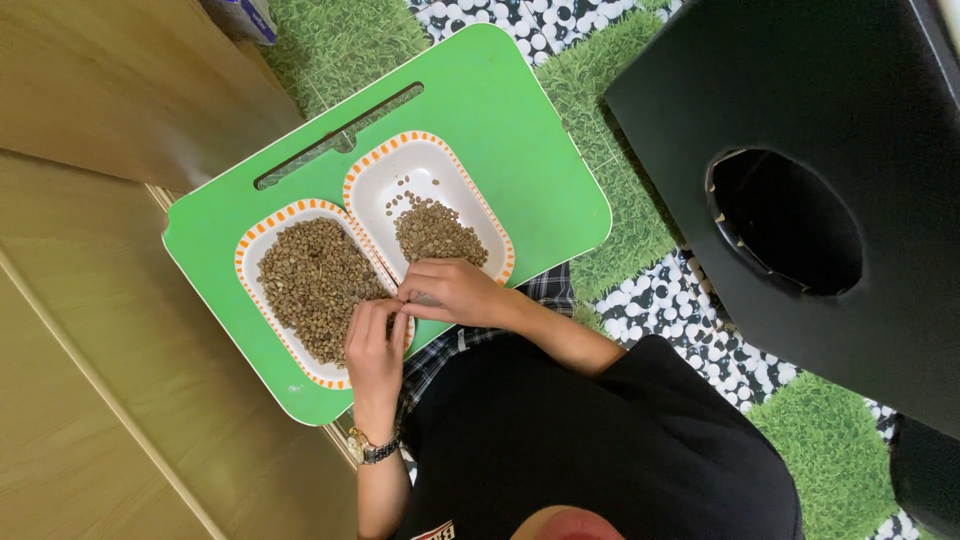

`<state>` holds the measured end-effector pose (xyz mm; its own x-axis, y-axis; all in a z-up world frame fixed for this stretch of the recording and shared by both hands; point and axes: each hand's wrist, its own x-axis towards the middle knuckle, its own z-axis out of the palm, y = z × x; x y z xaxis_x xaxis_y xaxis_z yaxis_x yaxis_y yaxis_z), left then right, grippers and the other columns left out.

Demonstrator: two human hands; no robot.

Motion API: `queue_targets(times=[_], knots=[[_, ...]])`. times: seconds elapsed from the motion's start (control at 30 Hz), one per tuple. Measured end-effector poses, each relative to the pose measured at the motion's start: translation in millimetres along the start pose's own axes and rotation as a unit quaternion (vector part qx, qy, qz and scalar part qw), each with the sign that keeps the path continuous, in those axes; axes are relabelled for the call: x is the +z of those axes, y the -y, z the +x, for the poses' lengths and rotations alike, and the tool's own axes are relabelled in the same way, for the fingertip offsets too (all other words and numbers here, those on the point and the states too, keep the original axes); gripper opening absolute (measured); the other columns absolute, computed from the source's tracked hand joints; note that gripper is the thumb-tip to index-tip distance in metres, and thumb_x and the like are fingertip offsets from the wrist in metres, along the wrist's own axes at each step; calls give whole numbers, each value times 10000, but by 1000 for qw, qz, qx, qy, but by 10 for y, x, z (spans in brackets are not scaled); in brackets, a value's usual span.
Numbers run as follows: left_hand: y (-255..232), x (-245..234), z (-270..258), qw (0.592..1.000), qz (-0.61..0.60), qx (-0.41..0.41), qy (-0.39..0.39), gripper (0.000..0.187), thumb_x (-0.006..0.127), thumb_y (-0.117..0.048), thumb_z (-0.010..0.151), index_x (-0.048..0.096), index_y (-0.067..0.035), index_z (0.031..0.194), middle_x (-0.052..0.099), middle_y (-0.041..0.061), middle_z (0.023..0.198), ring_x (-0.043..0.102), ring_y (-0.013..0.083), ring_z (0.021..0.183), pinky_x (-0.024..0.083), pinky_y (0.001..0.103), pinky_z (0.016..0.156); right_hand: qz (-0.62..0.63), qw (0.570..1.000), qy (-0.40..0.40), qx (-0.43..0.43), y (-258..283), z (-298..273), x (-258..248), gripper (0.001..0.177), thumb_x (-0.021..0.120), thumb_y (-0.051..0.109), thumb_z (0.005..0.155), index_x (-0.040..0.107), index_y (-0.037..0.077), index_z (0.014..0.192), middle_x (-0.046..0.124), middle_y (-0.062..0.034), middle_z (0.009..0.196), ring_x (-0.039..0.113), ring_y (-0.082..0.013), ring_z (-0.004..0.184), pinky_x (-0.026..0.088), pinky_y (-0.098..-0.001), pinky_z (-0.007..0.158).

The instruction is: Manually sorting green coffee beans by picking them from one tray and placing them into another.

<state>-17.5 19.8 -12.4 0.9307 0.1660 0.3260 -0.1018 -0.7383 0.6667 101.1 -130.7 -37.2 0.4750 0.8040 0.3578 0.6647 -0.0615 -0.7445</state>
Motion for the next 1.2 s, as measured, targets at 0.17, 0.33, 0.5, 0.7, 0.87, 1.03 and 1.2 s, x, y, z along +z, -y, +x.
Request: queue_targets(times=[0.17,0.33,0.5,0.7,0.87,1.03,1.2], knots=[[-10,5,0,1000,0,-8,-4,131,741,33,932,641,-51,945,615,51,856,662,252,815,549,361,748,-7,1000,-7,-4,-29,-3,15,114,715,173,985,650,86,951,639,-44,850,680,-240,826,580,-345,707],[5,38,-18,1000,6,-6,-11,127,754,19,927,661,-56,968,623,36,881,659,239,836,548,348,753,-6,1000,-16,-10,-26,-13,-16,95,698,152,994,651,84,948,628,-49,839,677,-253,818,579,-350,707],[31,69,-44,1000,13,-12,-9,149,760,24,913,662,-65,982,638,28,909,672,233,863,555,347,767,-12,1000,-19,-9,-108,-71,57,98,695,167,992,635,103,948,621,-37,846,679,-247,831,581,-358,705],[-13,49,-1,1000,6,-19,-9,70,737,-18,954,685,-43,993,669,66,911,697,258,868,558,350,769,-25,999,-23,2,-92,-62,-20,102,704,160,973,642,102,915,632,-42,819,680,-247,798,577,-357,684],[64,108,-67,999,2,-34,-5,43,724,-45,972,697,-51,1004,689,62,929,707,241,887,561,342,795,-25,999,-19,26,-247,-118,-83,67,693,118,973,672,93,915,660,-47,808,685,-218,791,574,-315,711],[87,114,-67,1000,12,-28,-6,38,726,-82,980,706,-57,1000,701,55,931,713,244,894,561,346,798,-49,997,-11,64,-139,-77,-364,33,695,79,962,694,78,930,672,-63,795,681,-206,765,564,-289,714],[98,122,-68,1000,9,-10,-18,66,734,-99,977,694,-87,927,655,16,845,684,222,793,549,331,725,-97,991,-79,51,-89,-78,-395,85,761,79,926,683,86,957,665,-43,818,693,-217,767,575,-326,688]])
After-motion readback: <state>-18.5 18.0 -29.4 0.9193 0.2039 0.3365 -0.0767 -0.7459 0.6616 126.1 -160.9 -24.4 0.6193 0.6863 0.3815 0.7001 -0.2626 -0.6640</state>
